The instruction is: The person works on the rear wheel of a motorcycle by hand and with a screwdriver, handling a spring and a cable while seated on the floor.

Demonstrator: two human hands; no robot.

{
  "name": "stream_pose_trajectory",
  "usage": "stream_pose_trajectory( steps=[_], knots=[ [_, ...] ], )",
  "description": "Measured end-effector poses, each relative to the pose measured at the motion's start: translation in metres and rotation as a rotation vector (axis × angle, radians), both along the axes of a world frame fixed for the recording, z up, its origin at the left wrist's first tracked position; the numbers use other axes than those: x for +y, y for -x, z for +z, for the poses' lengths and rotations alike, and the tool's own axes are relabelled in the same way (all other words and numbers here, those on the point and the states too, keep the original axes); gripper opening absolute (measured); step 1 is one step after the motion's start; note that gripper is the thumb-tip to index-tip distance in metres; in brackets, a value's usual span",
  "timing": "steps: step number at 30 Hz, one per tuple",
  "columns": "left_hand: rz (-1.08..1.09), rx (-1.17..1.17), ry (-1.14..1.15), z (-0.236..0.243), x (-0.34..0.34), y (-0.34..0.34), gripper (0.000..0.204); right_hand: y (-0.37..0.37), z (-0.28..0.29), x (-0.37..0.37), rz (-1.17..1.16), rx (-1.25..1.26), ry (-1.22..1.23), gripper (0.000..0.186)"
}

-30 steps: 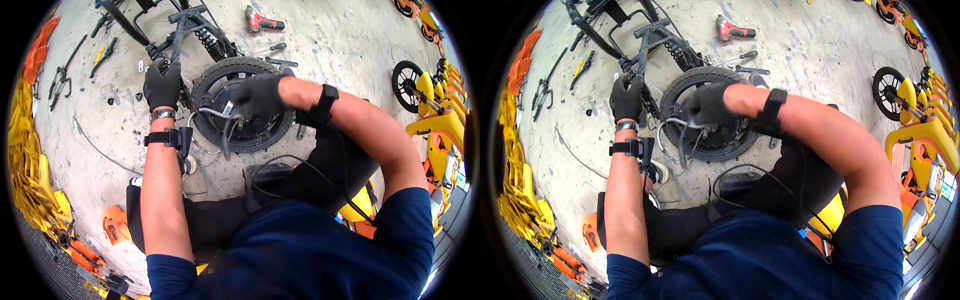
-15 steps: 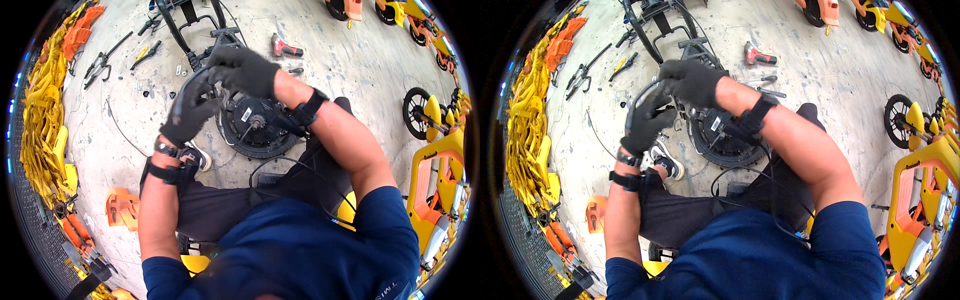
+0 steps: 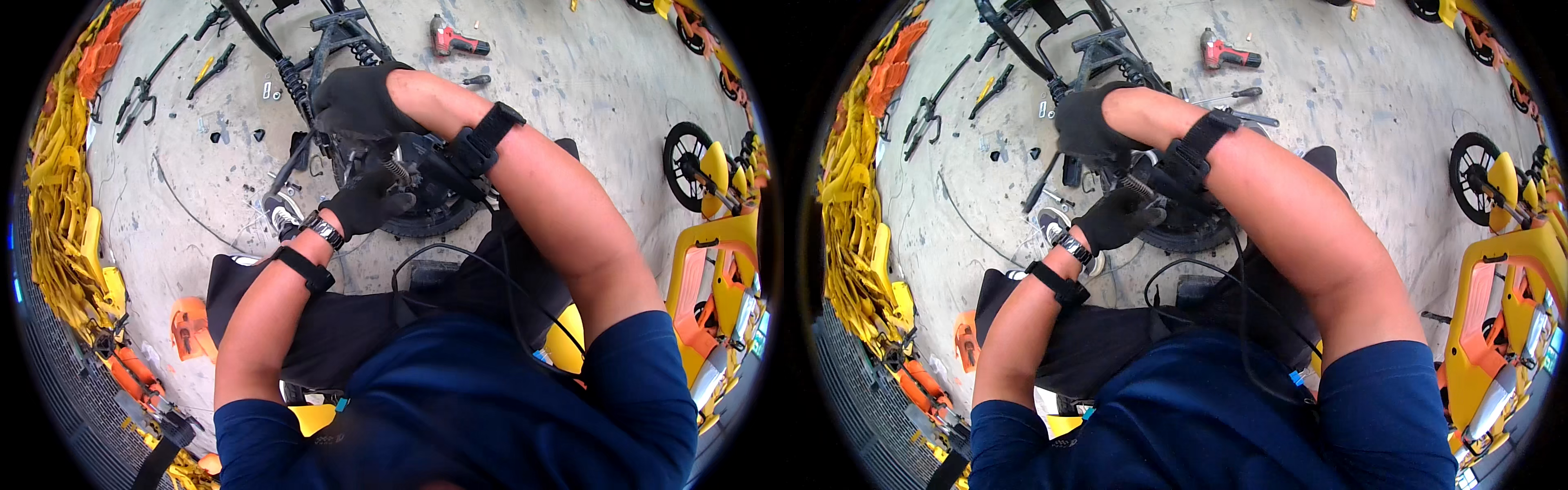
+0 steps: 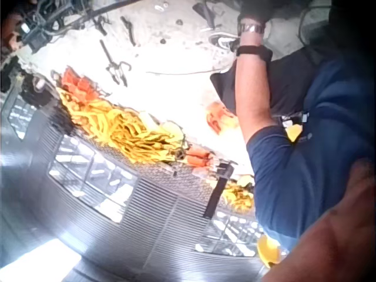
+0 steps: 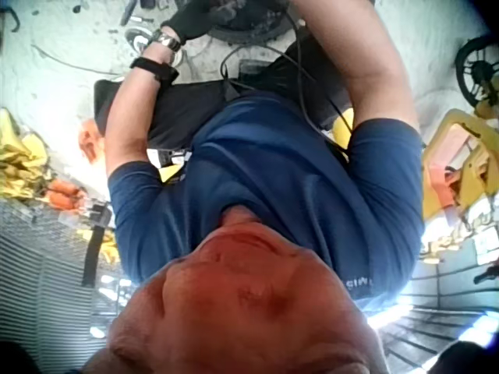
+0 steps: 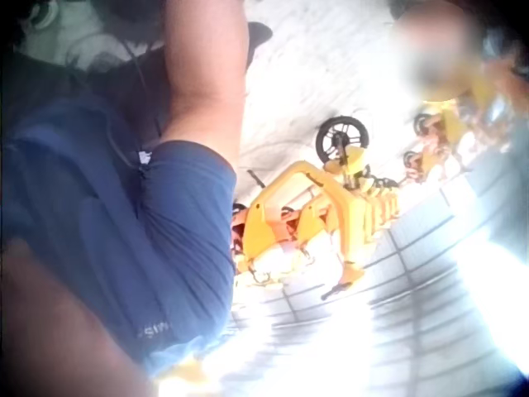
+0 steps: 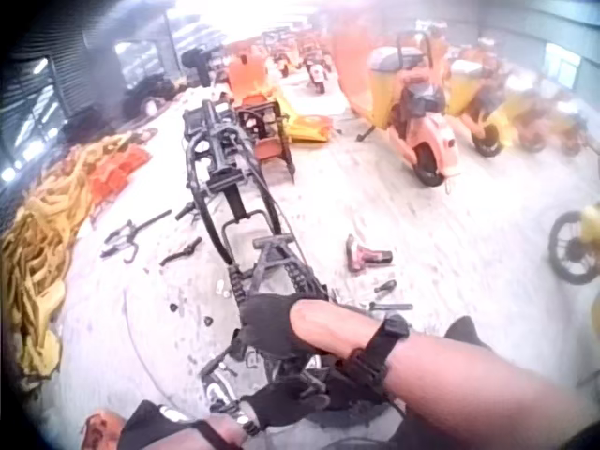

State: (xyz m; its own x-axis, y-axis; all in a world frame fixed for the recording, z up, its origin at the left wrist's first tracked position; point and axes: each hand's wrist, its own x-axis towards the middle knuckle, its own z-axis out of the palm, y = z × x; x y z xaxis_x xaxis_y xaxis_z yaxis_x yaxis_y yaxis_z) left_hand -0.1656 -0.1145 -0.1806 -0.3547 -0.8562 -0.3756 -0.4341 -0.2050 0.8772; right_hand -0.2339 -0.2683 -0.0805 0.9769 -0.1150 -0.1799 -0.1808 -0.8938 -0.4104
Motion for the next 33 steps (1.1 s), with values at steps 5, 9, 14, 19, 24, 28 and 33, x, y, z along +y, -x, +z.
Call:
stream_pose_trajectory(
  steps=[5,9,14,19,24,28,33],
  knots=[
    [-0.061,-0.148,0.117,0.042,0.011,0.005,0.03,0.006,0.026,0.011,-0.307,0.033,-0.699,0.03],
    [0.105,-0.085,0.234,0.087,0.002,-0.007,0.025,0.029,0.04,-0.013,-0.554,-0.662,-0.832,0.022],
    [0.578,-0.243,0.4,0.136,-0.012,-0.054,0.018,0.049,0.052,-0.048,-0.66,-1.061,-1.291,0.023],
    [0.629,-0.377,0.63,0.174,-0.01,-0.069,0.014,0.047,0.053,-0.043,-0.756,-1.002,-1.268,0.021],
    [0.774,-0.246,0.729,0.207,-0.004,-0.076,0.012,0.043,0.06,-0.035,-0.722,-1.044,-1.368,0.017],
    [1.003,0.006,0.687,0.206,-0.016,-0.091,0.019,0.024,0.042,-0.026,-0.701,-0.922,-1.298,0.022],
    [1.075,0.597,0.688,0.203,-0.026,-0.112,0.024,0.005,0.005,-0.003,-0.461,-0.386,-0.44,0.048]
  ],
)
